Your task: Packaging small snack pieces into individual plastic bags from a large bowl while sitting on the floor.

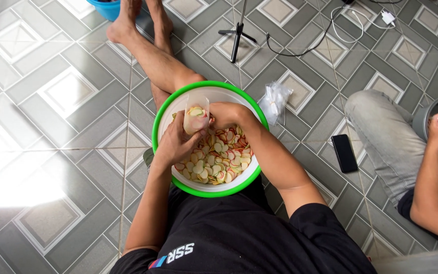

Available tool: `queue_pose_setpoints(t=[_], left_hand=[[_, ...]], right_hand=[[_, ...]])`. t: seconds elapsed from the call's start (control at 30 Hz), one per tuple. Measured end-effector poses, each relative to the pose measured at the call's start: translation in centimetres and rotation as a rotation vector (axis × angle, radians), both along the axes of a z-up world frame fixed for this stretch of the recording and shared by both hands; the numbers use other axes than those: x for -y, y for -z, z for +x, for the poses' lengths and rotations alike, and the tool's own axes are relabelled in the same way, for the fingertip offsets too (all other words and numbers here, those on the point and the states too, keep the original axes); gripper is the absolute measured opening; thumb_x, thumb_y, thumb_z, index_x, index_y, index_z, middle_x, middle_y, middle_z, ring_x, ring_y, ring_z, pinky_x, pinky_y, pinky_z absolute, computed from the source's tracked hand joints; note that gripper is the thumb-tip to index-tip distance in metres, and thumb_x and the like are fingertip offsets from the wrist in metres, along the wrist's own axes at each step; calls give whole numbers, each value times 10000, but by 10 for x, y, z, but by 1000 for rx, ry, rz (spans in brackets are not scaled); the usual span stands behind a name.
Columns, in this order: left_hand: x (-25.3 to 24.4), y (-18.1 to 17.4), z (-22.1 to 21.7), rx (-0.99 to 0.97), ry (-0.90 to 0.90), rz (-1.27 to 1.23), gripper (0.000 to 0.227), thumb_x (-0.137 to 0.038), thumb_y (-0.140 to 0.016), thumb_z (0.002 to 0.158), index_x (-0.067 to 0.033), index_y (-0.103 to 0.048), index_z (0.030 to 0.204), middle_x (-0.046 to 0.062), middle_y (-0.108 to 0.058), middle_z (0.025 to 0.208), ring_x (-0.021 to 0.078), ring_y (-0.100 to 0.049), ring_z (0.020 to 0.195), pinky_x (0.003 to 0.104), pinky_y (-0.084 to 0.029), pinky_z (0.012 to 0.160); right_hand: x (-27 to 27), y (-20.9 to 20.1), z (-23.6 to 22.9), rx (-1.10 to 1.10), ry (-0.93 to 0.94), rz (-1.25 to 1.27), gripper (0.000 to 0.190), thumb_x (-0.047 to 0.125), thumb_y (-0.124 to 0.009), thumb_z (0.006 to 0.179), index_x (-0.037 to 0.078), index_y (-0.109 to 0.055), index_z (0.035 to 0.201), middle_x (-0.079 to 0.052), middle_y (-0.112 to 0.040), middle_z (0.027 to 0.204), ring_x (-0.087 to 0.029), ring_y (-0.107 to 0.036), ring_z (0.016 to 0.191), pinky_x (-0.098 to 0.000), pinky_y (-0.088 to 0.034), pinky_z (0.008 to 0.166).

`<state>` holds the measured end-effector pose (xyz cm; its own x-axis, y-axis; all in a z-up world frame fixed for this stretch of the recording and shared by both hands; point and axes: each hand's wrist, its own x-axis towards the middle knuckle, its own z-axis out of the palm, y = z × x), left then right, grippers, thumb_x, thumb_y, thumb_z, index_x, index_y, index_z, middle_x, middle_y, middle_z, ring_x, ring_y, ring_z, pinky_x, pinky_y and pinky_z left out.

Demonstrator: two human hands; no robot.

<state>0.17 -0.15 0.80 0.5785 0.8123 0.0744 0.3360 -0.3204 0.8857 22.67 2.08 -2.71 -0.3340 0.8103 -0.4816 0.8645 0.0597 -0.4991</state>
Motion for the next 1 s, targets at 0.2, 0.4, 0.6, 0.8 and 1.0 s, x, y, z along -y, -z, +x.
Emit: queue_pose_setpoints(t=[0.2, 0.4, 0.6, 0.8, 1.0], left_hand=[[-2, 2, 0, -14, 2, -12, 595, -440, -714, 838, -74, -447, 1224, 317, -623, 954, 560, -585, 992, 652, -448, 852], [-2, 5, 0, -30, -4, -16, 582, -459, -701, 845, -84, -449, 1211, 296, -632, 988, 534, -589, 1021, 643, -454, 861], [-3, 5, 0, -17, 4, -23, 590, -456, -700, 838, -74, -448, 1210, 317, -626, 1007, 553, -576, 1033, 662, -442, 870], [-2, 1, -1, -20, 10, -39, 586, -441, -686, 847, -67, -434, 1221, 325, -619, 1046, 557, -565, 1062, 671, -435, 889], [-3, 0, -2, -28, 13, -45, 585, -432, -693, 838, -73, -439, 1224, 316, -622, 1056, 547, -565, 1074, 665, -434, 892]], right_hand=[[-8, 11, 1, 73, 53, 40, 257, 236, -608, 817, 52, -650, 992, -172, -702, 1049, -371, -632, 1076, -446, -526, 870], [-5, -28, -6, 44, 98, 95, 270, 237, -590, 796, 17, -705, 902, -213, -703, 966, -399, -651, 991, -491, -506, 802], [-17, -19, -4, -31, 137, 165, 312, 296, -577, 792, 10, -691, 838, -255, -678, 927, -448, -628, 963, -535, -471, 753], [-17, -22, -4, -111, 166, 205, 295, 282, -559, 802, 12, -678, 791, -271, -671, 891, -467, -627, 925, -526, -449, 703], [-12, -28, -7, -132, 148, 206, 288, 258, -542, 808, 5, -679, 816, -286, -662, 901, -486, -613, 940, -552, -452, 718]])
